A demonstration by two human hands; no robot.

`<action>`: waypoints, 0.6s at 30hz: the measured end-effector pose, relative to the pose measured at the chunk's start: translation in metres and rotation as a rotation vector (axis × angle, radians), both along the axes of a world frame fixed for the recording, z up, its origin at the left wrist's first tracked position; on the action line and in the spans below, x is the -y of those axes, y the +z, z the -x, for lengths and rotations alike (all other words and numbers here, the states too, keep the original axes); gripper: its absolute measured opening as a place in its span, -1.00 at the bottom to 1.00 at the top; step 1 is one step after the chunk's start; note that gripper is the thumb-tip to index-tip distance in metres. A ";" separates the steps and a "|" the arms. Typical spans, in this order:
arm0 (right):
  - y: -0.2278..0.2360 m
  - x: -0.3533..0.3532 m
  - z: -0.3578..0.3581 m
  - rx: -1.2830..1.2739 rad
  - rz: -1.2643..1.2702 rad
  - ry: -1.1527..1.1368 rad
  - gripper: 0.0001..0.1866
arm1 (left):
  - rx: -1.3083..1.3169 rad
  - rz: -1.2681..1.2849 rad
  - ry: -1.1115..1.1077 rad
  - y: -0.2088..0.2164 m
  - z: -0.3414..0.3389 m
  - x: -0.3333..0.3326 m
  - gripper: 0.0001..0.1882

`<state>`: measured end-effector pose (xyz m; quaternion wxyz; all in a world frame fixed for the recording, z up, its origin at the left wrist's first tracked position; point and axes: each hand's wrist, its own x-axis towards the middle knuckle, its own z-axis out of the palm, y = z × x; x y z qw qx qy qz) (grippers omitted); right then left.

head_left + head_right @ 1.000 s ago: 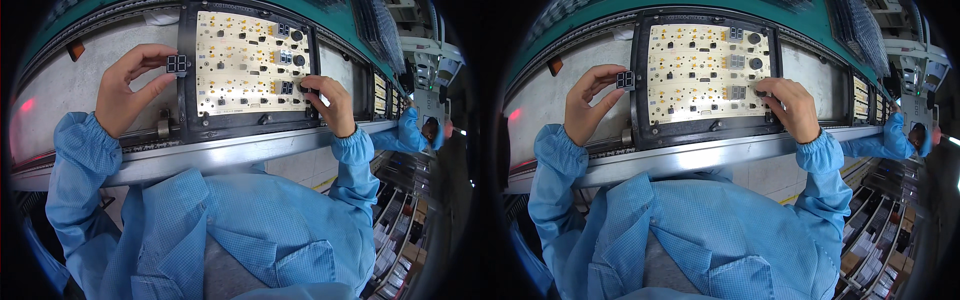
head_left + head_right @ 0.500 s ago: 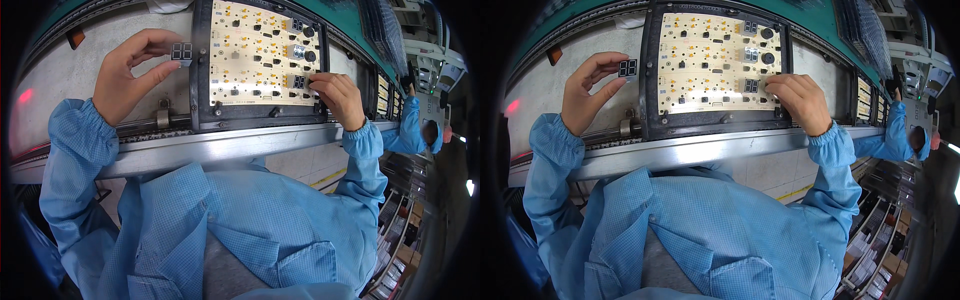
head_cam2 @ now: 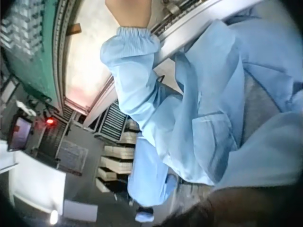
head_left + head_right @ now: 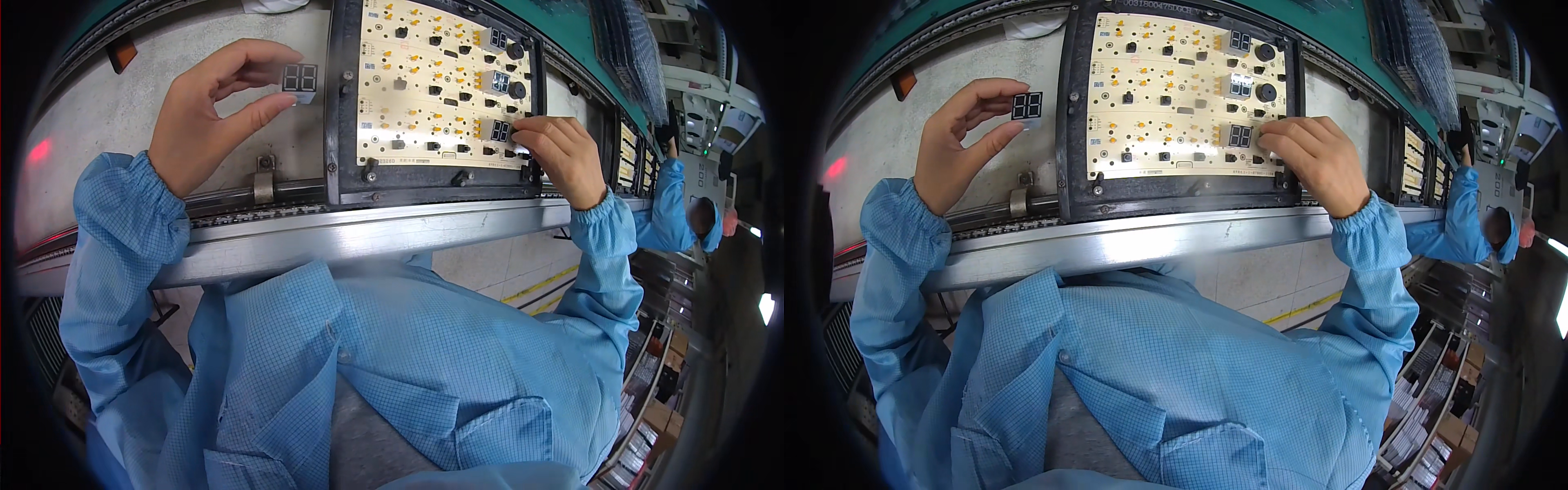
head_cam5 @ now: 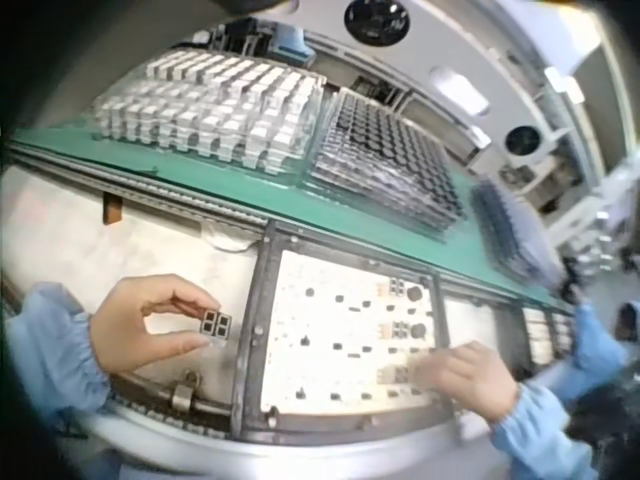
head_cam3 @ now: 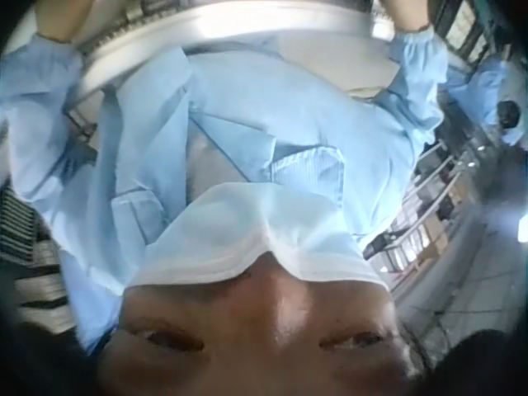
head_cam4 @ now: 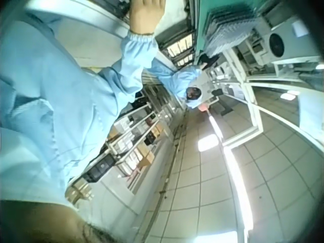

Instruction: Manually placing 7-segment display components onto a printed circuit board on a factory assembly line.

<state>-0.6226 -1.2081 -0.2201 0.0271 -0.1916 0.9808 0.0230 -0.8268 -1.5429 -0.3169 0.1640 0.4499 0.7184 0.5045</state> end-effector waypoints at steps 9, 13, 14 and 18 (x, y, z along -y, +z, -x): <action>-0.003 0.008 -0.001 0.029 0.086 -0.143 -0.72 | -0.009 0.001 -0.007 0.004 0.006 0.012 -0.62; -0.004 0.014 -0.001 0.039 0.140 -0.224 -0.70 | -0.029 0.000 -0.012 0.004 0.008 0.019 -0.62; -0.004 0.015 -0.001 0.042 0.132 -0.231 -0.70 | -0.050 0.006 -0.015 0.004 0.008 0.020 -0.63; 0.006 0.024 0.002 0.061 0.148 -0.229 -0.72 | -0.034 -0.013 -0.002 0.010 0.007 0.023 -0.63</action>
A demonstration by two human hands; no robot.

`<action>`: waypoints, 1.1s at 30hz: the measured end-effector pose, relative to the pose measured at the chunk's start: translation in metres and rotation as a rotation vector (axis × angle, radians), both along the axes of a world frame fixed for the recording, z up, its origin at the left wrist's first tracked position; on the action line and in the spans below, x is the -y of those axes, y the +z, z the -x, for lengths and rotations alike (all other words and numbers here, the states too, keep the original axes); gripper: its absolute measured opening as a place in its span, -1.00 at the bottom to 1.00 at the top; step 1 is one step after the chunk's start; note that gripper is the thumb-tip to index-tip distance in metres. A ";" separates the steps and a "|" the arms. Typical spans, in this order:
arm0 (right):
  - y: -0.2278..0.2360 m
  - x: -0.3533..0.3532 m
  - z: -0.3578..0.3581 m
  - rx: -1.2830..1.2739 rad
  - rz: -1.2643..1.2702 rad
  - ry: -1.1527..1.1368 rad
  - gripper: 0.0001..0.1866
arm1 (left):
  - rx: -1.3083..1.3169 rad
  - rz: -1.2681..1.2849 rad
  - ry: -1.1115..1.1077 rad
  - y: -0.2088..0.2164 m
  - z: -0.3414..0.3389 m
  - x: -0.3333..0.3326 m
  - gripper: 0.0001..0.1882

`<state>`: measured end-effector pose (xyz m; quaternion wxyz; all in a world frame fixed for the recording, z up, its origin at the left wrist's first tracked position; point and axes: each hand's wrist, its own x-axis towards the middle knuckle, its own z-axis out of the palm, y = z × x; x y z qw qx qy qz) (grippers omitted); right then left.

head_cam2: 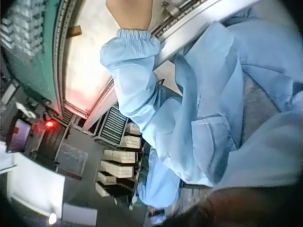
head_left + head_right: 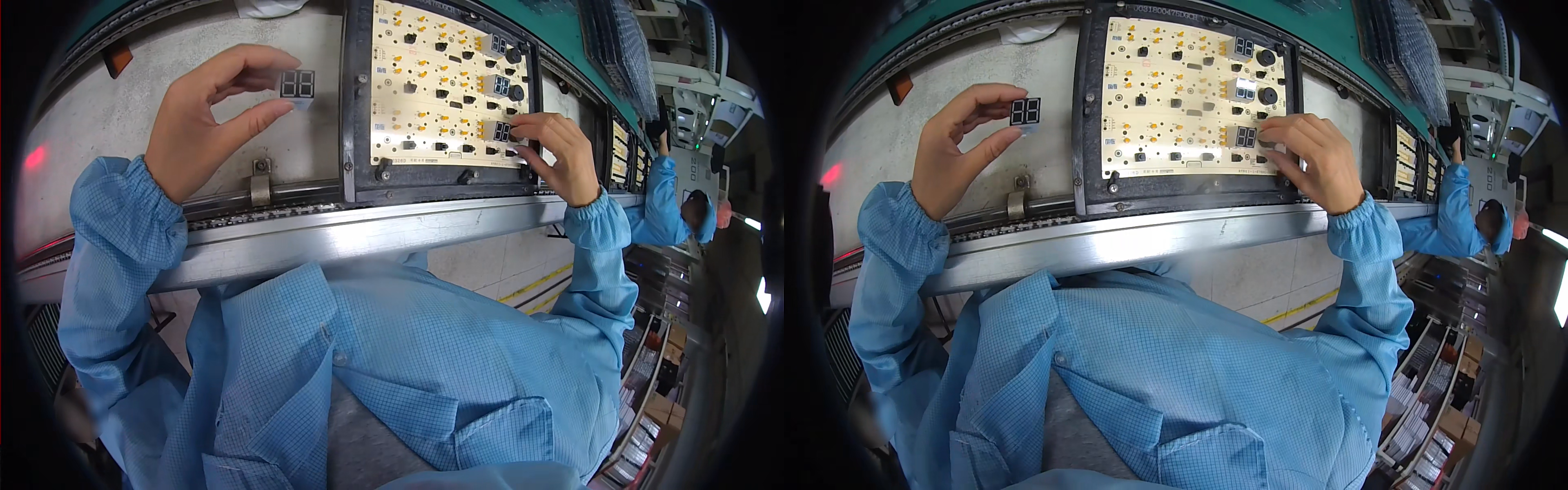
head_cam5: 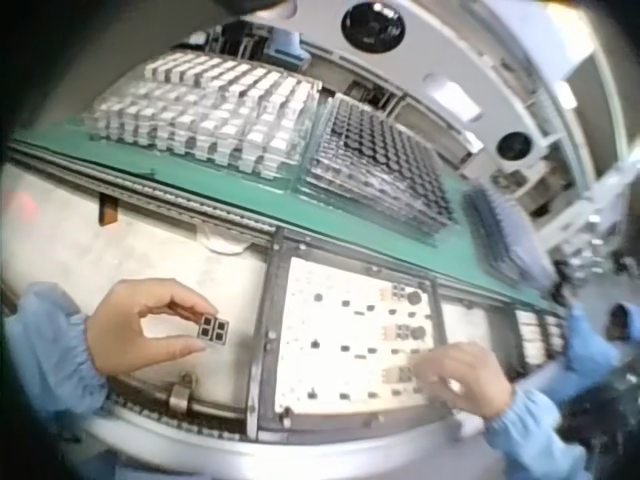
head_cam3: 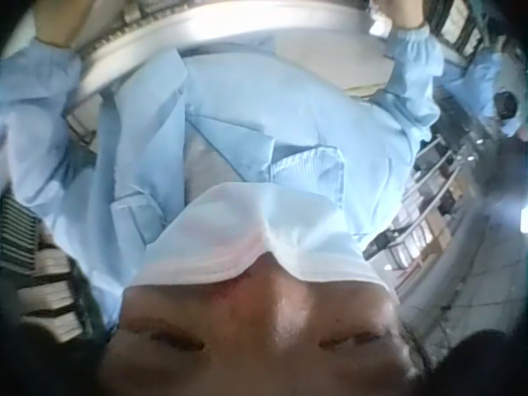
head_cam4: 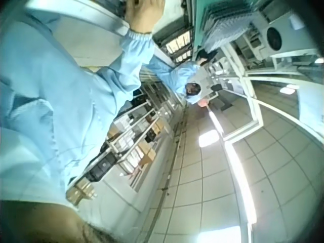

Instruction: Manually placing 7-segment display components onto a printed circuit board on a factory assembly line.

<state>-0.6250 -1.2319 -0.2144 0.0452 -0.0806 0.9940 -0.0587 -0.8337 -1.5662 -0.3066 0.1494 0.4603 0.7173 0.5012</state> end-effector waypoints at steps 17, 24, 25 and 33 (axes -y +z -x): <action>-0.009 0.106 0.044 -0.246 0.224 0.329 -0.71 | 0.197 -0.113 0.285 0.056 -0.010 0.000 -0.62; 0.017 0.040 -0.004 0.069 -0.241 -0.385 -0.78 | 0.156 -0.066 0.240 0.073 -0.016 -0.002 -0.62; 0.016 0.031 -0.012 0.044 -0.282 -0.447 -0.79 | 0.140 -0.043 0.225 0.074 -0.015 -0.001 -0.62; 0.020 -0.007 -0.053 -0.211 -0.324 -0.638 -0.75 | 0.186 -0.061 0.209 0.074 -0.006 0.003 -0.63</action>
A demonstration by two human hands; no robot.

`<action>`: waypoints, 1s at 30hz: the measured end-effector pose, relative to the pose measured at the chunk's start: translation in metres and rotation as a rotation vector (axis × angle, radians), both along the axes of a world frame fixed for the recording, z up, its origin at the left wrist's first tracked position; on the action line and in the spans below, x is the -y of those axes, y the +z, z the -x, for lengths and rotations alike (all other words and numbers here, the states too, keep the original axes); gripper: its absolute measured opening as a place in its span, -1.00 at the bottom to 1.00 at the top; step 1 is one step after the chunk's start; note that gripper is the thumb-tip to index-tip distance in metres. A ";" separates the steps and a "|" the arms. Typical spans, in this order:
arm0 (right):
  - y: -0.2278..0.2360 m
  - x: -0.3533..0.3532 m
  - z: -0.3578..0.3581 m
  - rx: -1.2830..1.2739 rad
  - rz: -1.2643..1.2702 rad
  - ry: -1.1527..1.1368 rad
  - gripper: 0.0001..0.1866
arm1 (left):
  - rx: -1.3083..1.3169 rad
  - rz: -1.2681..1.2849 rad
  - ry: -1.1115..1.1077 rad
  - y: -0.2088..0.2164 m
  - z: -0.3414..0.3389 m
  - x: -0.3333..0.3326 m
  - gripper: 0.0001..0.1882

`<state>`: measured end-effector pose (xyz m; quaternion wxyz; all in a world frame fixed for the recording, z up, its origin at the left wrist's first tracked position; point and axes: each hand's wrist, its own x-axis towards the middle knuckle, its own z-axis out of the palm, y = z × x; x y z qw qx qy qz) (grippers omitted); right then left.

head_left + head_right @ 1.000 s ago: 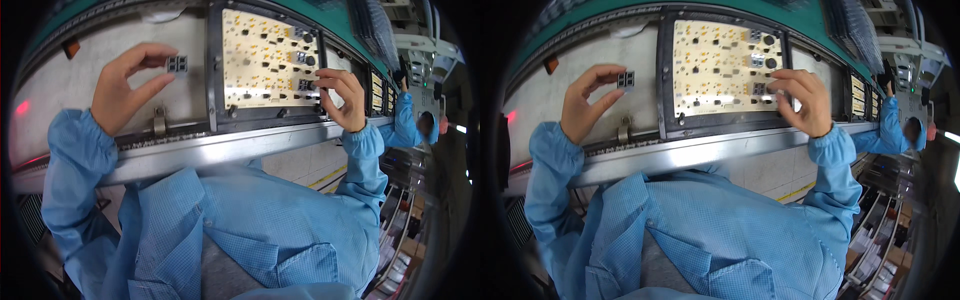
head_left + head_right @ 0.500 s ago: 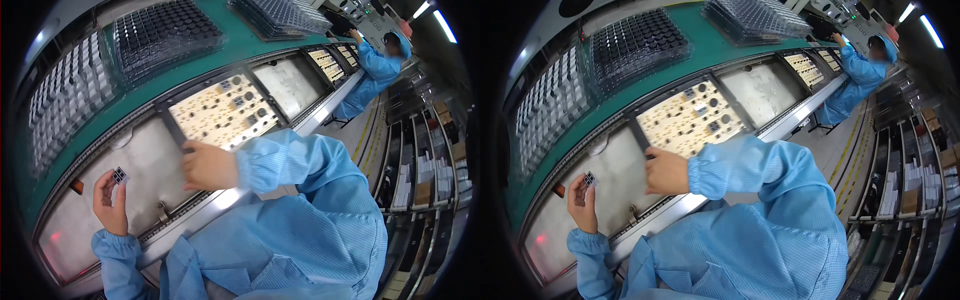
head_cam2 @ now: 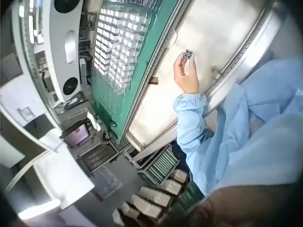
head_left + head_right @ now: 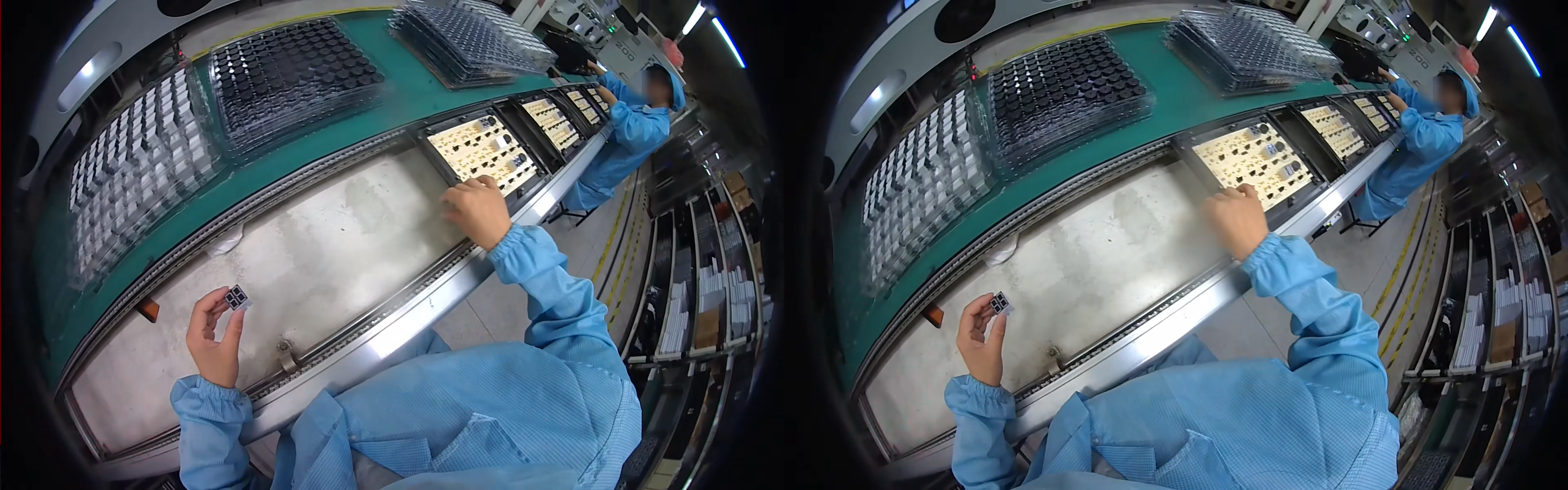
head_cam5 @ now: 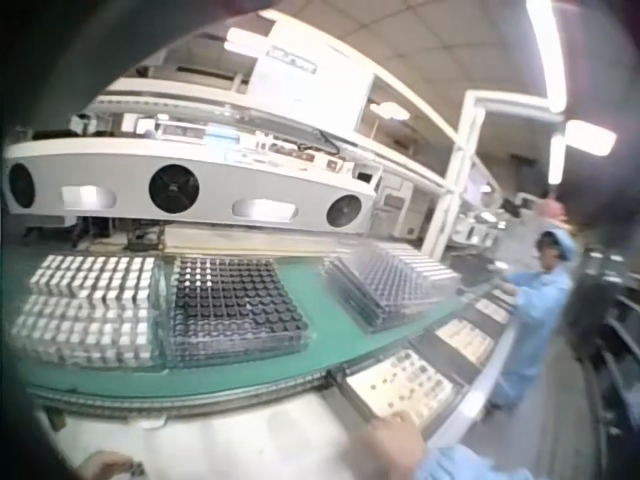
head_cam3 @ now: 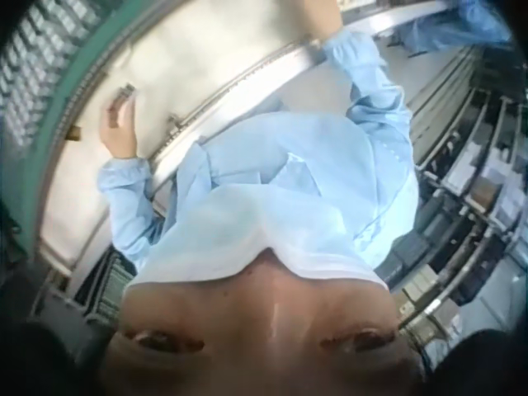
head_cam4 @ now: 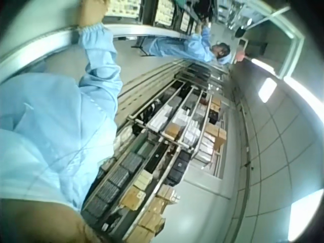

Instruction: Manually placing 7-segment display components onto a printed circuit board on a factory assembly line.

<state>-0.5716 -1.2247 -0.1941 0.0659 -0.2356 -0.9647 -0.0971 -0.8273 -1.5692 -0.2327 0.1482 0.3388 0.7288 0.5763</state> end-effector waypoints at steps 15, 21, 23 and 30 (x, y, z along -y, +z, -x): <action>-0.013 0.004 0.001 -0.003 0.008 -0.277 -0.82 | -0.032 -0.083 0.028 -0.007 0.005 0.040 -0.58; -0.035 0.013 0.000 -0.069 -0.043 -0.357 -0.76 | -0.216 -0.114 -0.077 -0.004 0.015 0.089 -0.65; -0.027 0.047 0.023 -0.088 0.016 -0.217 -0.83 | -0.191 -0.176 -0.052 -0.012 0.018 0.105 -0.67; 0.011 0.238 0.130 -0.135 0.508 0.039 -0.86 | -0.051 -0.190 -0.066 0.015 0.026 0.176 -0.68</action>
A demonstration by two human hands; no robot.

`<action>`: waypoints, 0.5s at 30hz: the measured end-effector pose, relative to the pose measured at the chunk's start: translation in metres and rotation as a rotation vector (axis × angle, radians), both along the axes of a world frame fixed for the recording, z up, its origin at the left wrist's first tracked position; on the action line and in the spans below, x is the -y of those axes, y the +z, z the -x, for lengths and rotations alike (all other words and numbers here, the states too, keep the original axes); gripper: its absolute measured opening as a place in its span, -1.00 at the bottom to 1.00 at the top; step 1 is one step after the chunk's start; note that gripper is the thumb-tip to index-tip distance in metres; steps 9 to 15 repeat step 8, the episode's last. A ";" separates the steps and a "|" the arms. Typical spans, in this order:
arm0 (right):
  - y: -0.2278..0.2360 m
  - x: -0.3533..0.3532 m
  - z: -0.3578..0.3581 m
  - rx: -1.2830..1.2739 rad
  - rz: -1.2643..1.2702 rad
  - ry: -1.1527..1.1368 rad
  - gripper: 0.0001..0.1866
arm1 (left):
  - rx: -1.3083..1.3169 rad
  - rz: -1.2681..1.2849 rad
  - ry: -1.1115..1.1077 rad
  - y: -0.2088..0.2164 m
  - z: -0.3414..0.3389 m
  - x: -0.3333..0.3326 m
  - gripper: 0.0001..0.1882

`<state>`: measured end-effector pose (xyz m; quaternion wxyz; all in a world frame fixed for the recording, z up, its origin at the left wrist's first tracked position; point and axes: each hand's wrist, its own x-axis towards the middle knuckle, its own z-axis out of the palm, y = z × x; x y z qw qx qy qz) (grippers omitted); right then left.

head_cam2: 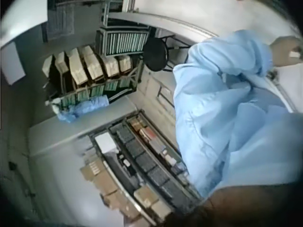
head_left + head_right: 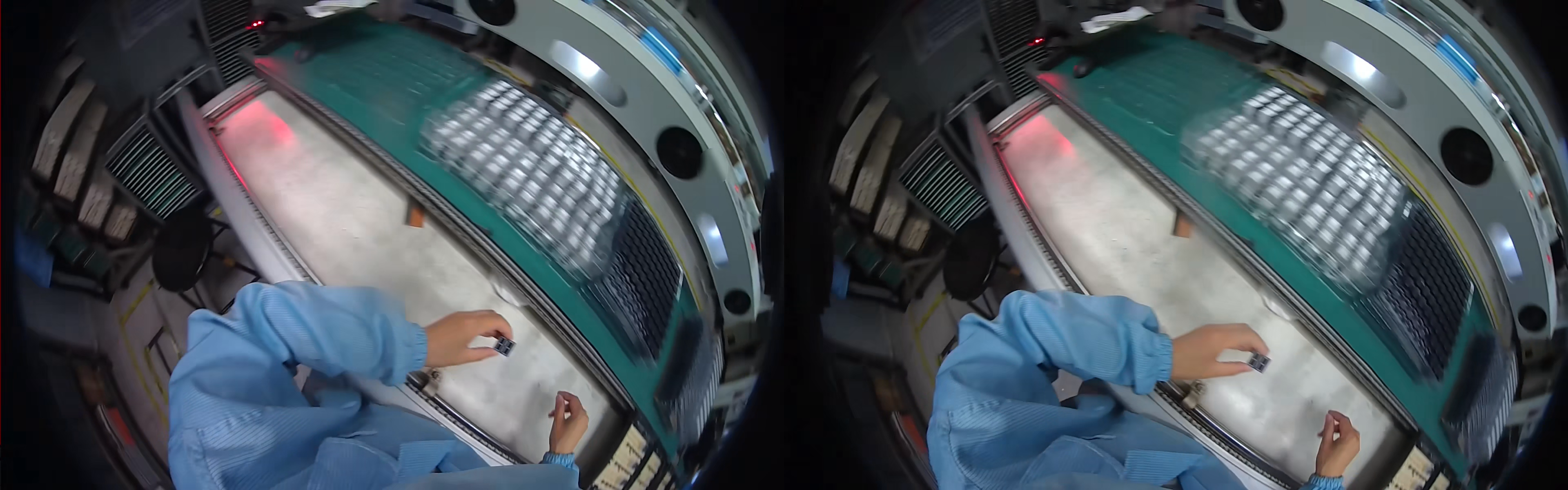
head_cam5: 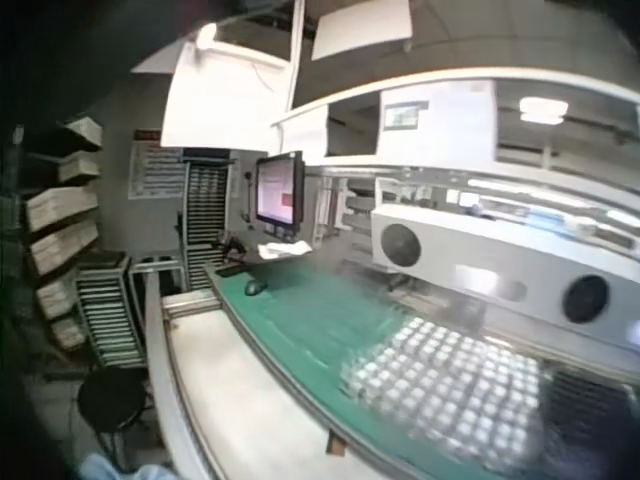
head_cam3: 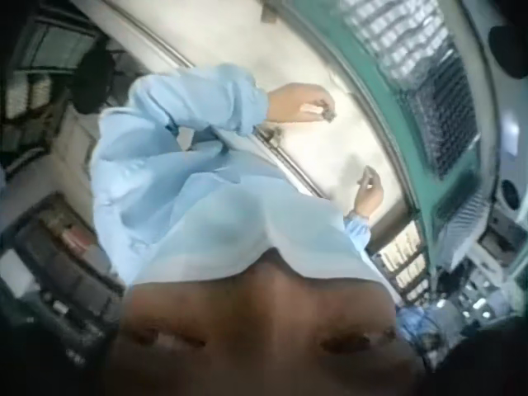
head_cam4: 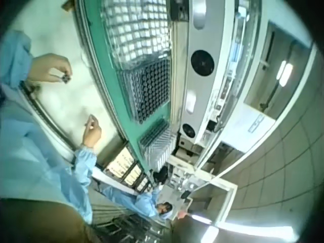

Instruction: Manually placing 7-segment display components onto a printed circuit board on a factory assembly line.

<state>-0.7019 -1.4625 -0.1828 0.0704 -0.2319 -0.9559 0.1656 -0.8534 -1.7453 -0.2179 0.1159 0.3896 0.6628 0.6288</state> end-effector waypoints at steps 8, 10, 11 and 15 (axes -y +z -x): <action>-0.100 -0.020 -0.030 -0.080 0.188 0.321 -0.77 | -0.231 -0.023 -0.020 -0.011 -0.040 0.040 -0.69; -0.100 -0.020 -0.030 -0.080 0.188 0.321 -0.77 | -0.231 -0.023 -0.020 -0.011 -0.040 0.040 -0.69; -0.100 -0.020 -0.030 -0.080 0.188 0.321 -0.77 | -0.231 -0.023 -0.020 -0.011 -0.040 0.040 -0.69; -0.100 -0.020 -0.030 -0.080 0.188 0.321 -0.77 | -0.231 -0.023 -0.020 -0.011 -0.040 0.040 -0.69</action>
